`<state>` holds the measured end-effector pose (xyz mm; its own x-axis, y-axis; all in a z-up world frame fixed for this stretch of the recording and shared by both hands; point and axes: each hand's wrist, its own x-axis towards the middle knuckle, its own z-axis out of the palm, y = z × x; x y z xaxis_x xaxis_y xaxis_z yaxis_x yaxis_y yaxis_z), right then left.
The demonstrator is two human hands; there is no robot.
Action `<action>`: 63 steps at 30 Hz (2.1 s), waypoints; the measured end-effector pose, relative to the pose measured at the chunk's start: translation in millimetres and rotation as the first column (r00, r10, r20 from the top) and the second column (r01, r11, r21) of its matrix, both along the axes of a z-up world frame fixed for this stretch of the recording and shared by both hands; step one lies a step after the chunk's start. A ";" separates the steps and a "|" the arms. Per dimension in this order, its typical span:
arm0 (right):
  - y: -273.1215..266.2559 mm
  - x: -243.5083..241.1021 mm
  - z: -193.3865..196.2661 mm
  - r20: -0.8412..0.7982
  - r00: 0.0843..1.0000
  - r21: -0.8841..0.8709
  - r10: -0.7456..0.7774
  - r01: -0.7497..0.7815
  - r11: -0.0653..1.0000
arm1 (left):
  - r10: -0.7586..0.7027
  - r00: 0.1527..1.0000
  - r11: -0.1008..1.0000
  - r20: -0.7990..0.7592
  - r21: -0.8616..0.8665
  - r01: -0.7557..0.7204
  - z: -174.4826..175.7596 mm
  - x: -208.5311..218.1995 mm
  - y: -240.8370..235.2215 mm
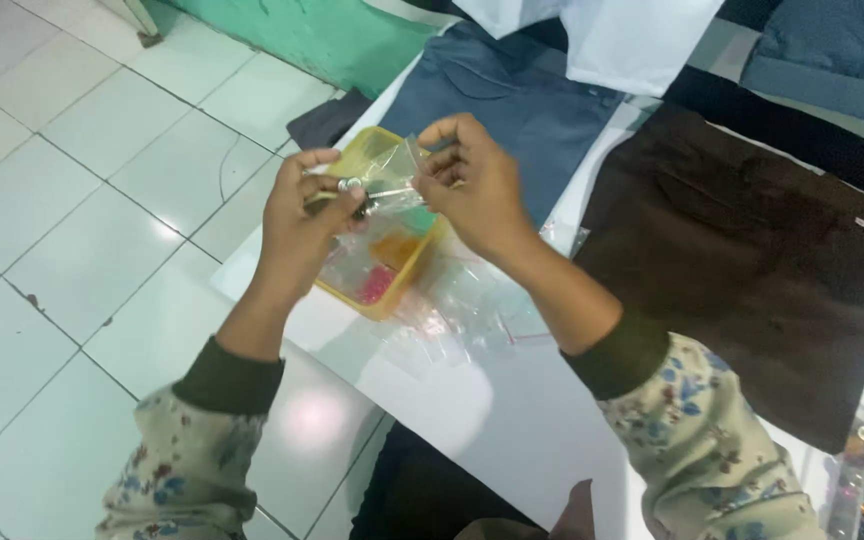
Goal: Picking up small decorative buttons from a container and placing them into small plastic bags
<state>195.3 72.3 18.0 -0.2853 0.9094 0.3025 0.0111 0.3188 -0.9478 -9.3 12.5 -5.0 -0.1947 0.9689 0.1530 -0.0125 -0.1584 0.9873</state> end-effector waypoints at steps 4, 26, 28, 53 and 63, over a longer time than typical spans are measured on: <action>23.6 -30.2 -26.6 0.356 0.924 0.274 -0.143 0.043 0.961 | 0.135 0.882 0.975 -0.451 0.217 -0.039 -22.2 -26.6 52.0; 17.1 -0.5 -13.0 0.729 0.611 0.404 -0.308 -0.021 0.915 | 0.228 -0.304 0.961 -0.925 0.163 0.223 -23.0 9.9 96.5; 0.8 39.4 -0.2 0.719 0.617 0.413 -0.320 -0.010 0.911 | 0.325 -0.283 0.925 -0.903 0.241 0.293 -10.6 31.1 92.3; -273.7 509.5 -34.6 0.814 0.395 0.009 -0.426 0.725 0.689 | -0.308 0.275 0.417 -0.911 0.131 0.900 -89.5 547.7 -93.3; -268.8 532.1 -66.1 0.909 0.356 -0.056 -0.219 0.623 0.780 | -0.300 -0.027 0.356 -0.953 -0.138 0.924 -104.2 593.0 -89.6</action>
<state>727.3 -196.5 -48.1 0.2549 0.9491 -0.1853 0.8625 -0.3098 -0.4002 583.7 -77.1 -109.2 0.9589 0.2682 0.0928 0.2302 -0.9262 0.2986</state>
